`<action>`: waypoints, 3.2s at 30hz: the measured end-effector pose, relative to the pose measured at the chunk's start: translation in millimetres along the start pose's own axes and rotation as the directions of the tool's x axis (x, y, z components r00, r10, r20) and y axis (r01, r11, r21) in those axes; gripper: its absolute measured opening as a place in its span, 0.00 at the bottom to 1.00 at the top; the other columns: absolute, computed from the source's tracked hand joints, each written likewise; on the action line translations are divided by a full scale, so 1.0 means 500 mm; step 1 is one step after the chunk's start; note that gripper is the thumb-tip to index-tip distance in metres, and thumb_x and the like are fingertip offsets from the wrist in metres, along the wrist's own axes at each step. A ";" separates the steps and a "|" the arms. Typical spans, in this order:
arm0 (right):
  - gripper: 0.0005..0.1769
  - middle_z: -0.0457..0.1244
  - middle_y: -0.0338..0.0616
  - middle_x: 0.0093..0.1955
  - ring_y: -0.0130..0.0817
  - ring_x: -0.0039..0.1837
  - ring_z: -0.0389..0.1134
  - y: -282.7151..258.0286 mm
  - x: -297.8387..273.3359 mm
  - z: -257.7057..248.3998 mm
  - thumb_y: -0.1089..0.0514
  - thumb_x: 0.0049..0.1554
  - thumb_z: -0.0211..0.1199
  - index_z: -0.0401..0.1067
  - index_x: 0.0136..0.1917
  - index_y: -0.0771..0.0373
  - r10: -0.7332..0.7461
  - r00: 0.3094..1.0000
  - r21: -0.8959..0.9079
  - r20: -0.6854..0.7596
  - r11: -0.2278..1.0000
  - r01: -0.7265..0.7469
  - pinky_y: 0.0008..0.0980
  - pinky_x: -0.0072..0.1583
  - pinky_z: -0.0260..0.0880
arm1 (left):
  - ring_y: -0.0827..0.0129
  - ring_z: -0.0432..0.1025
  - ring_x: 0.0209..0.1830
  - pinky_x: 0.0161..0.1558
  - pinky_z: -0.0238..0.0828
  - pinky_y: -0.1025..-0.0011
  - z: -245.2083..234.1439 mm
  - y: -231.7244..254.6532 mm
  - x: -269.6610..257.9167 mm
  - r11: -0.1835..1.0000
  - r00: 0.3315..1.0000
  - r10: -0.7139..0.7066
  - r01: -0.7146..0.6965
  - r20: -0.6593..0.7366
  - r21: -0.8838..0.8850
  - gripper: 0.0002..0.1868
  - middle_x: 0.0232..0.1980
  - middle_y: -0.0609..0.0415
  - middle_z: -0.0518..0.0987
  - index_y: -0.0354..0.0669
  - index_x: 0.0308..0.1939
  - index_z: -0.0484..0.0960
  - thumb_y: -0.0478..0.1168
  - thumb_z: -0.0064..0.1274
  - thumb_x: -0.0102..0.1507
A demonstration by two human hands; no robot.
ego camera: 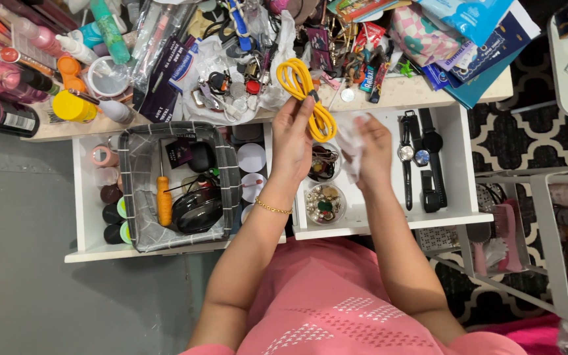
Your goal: The person picks up several wristwatches from a cluttered drawer, wipes each with a wet wipe, and places them back in the drawer. The person also briefly handles a yellow cable and a pair of glasses before returning to the watches.
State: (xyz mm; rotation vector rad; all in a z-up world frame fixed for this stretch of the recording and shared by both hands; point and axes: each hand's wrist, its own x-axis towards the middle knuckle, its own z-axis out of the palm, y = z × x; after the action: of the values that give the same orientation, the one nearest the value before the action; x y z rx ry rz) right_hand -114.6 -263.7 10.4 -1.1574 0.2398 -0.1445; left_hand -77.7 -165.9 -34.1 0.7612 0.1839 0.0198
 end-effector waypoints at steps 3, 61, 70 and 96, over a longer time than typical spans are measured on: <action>0.20 0.47 0.29 0.20 0.16 0.20 0.46 0.017 0.046 -0.111 0.46 0.59 0.44 0.57 0.28 0.54 0.010 0.995 0.139 -0.096 0.990 0.004 0.13 0.23 0.40 | 0.64 0.73 0.42 0.44 0.72 0.72 0.030 0.007 -0.016 0.998 0.994 -0.067 0.069 0.090 -0.013 0.15 0.41 0.47 0.75 0.34 0.48 0.71 0.39 0.49 0.61; 0.08 0.49 0.34 0.23 0.15 0.23 0.46 0.025 0.148 0.028 0.60 0.56 0.54 0.65 0.42 0.68 0.132 0.909 -0.241 0.394 0.970 -0.036 0.14 0.23 0.47 | 0.71 0.74 0.23 0.30 0.69 0.76 -0.010 0.178 0.056 0.428 0.974 0.119 -0.227 0.194 0.875 0.04 0.27 0.56 0.79 0.45 0.34 0.75 0.38 0.45 0.58; 0.07 0.61 0.34 0.26 0.26 0.33 0.58 0.006 0.250 0.160 0.60 0.52 0.60 0.74 0.45 0.51 -0.206 0.854 -0.652 0.478 0.568 0.502 0.23 0.42 0.57 | 0.70 0.74 0.23 0.29 0.70 0.76 -0.060 0.287 0.151 0.397 0.918 0.355 -0.319 0.176 0.860 0.03 0.28 0.53 0.79 0.42 0.34 0.74 0.35 0.45 0.58; 0.05 0.61 0.34 0.36 0.22 0.41 0.58 -0.068 0.492 0.248 0.67 0.54 0.64 0.70 0.38 0.63 -0.496 0.706 -0.441 0.506 0.554 0.706 0.24 0.44 0.57 | 0.76 0.71 0.36 0.52 0.62 0.67 -0.016 0.281 0.281 0.225 0.950 0.281 -0.202 0.135 0.953 0.07 0.45 0.60 0.75 0.48 0.39 0.75 0.37 0.50 0.57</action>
State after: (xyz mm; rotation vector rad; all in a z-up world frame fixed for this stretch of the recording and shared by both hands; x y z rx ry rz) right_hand 155.3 -225.3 61.0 -1.8741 -0.4879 -0.5249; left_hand 66.0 -46.6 34.6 2.0869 0.1184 0.2622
